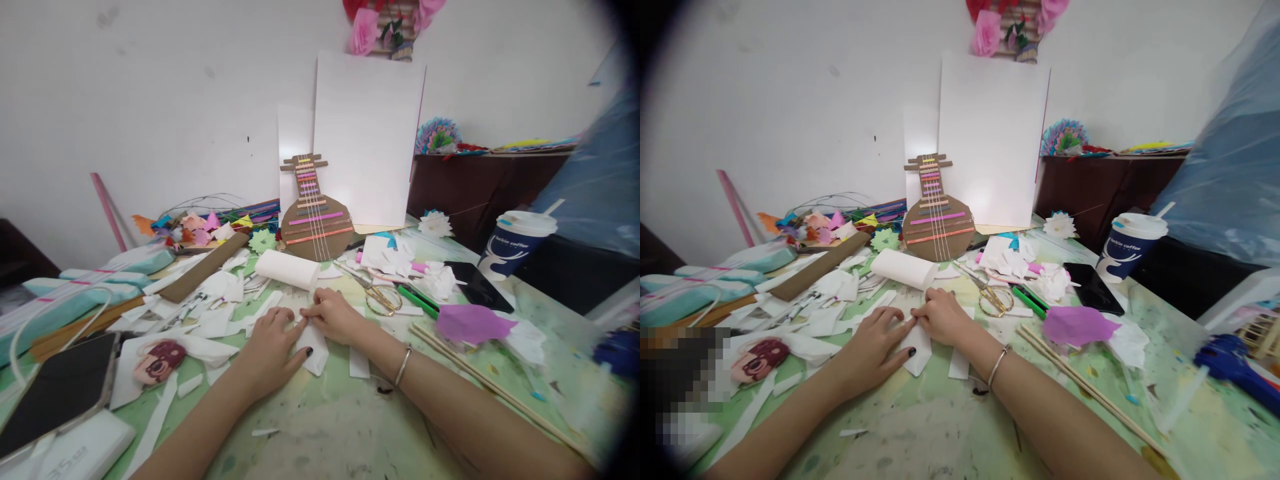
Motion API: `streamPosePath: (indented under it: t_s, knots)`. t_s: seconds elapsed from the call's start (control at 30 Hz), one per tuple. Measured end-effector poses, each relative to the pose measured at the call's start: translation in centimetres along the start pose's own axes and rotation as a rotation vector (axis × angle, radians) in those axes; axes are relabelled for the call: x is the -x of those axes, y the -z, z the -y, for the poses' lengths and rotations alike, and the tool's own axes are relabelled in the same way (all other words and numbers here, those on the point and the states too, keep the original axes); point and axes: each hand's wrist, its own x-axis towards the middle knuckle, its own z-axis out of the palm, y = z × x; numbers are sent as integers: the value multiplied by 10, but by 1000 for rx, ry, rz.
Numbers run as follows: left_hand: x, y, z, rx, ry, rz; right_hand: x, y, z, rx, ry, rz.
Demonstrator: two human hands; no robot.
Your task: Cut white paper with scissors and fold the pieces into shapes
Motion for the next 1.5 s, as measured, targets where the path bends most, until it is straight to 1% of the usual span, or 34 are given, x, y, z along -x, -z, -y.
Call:
streamPosePath:
  t_s: [0.17, 0.23, 0.37, 0.53, 0.7, 0.87, 1.0, 1.17, 1.27, 1.3, 1.37, 1.43, 1.5]
  knots:
    - [3, -2, 6, 33, -38, 20, -3, 2, -5, -36, -139, 80]
    - [2, -3, 11, 62, -47, 30, -3, 2, -8, -60, -168, 97]
    - [0, -3, 18, 83, -52, 8, -4, 1, -10, -89, -194, 117]
    - [-2, -1, 17, 57, -70, 17, -4, 4, -8, -61, -189, 122]
    - [-3, 3, 17, 59, -120, 9, -4, 6, -7, -31, -191, 131]
    - [-3, 9, 19, 84, -156, 4, -4, 6, -8, -41, -192, 126]
    - [-2, 12, 20, 96, -160, 9, -5, 5, -9, -53, -191, 120]
    - [-3, 14, 21, 159, -165, -17, -4, 7, -7, -54, -186, 117]
    - [-2, 11, 25, 265, -108, -60, -4, 8, -8, -56, -182, 123]
    - [-1, 9, 27, 304, -64, -88, -4, 8, -9, -66, -181, 126]
    - [-3, 4, 30, 342, 70, -153, -5, 7, -12, -126, -185, 124]
    - [-7, -4, 30, 309, 206, -193, -7, 5, -16, -282, -215, 75]
    - [-14, -11, 28, 241, 294, -195, -9, 1, -21, -478, -294, -26]
